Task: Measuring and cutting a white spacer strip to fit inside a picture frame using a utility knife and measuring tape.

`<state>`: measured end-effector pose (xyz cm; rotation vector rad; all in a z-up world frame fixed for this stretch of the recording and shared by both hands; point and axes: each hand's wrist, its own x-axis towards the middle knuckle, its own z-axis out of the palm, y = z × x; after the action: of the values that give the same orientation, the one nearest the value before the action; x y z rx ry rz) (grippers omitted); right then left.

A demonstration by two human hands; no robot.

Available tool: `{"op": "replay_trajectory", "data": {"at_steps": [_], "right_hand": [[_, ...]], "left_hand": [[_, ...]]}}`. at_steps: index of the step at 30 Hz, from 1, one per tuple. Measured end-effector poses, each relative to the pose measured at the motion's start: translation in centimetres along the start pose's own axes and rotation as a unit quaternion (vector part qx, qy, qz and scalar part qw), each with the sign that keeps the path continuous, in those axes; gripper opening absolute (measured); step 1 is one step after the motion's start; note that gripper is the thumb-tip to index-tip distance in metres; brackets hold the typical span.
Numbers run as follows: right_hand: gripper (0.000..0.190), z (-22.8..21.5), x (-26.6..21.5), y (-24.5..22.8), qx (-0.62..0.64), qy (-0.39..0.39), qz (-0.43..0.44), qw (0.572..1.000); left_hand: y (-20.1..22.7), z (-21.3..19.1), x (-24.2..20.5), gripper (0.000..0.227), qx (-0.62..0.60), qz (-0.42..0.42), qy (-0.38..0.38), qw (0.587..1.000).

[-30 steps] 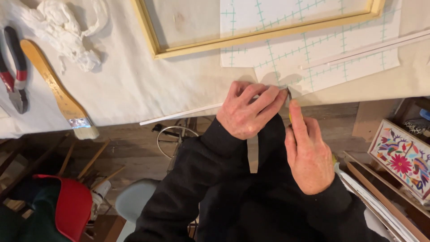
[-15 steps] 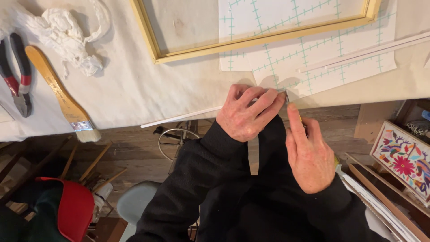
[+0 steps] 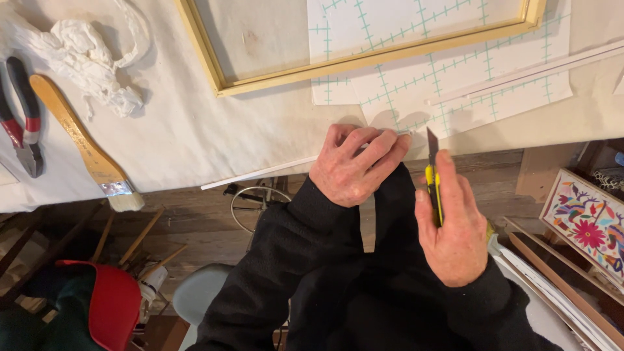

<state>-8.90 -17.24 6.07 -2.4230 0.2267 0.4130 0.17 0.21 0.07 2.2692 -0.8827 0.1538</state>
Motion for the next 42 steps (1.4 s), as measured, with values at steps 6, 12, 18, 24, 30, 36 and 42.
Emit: {"op": "replay_trajectory", "data": {"at_steps": [6,12,18,24,30,36,42], "right_hand": [[0.077,-1.5,3.9,-0.8,0.106,0.091,0.068,0.988],[0.064,-2.5,7.0,0.3,0.041,0.043,-0.110,0.992],[0.058,-2.8,7.4,0.3,0.014,0.039,-0.124,0.991],[0.048,-6.2,4.4,-0.1,0.017,0.073,-0.150,0.986],[0.047,-4.7,-1.9,4.3,0.045,-0.061,-0.092,0.993],[0.049,5.6,-3.2,6.0,-0.013,-0.345,-0.149,0.927],[0.047,11.9,2.1,-4.5,0.029,-0.282,-0.322,0.903]], "left_hand": [[-0.2,0.3,-0.3,0.040,-0.022,-0.001,0.023,1.000],[0.0,0.1,-0.1,0.042,-0.038,-0.022,0.027,0.999],[0.0,0.2,-0.3,0.042,-0.062,-0.027,0.048,0.997],[2.4,-3.4,-0.1,0.039,-0.092,-0.037,0.044,0.994],[9.5,-15.9,-1.2,0.031,-0.136,-0.034,0.168,0.976],[15.0,-22.4,-10.3,0.032,-0.065,-0.173,0.250,0.950],[17.7,-23.6,-16.3,0.031,-0.011,-0.306,0.318,0.897]]}}
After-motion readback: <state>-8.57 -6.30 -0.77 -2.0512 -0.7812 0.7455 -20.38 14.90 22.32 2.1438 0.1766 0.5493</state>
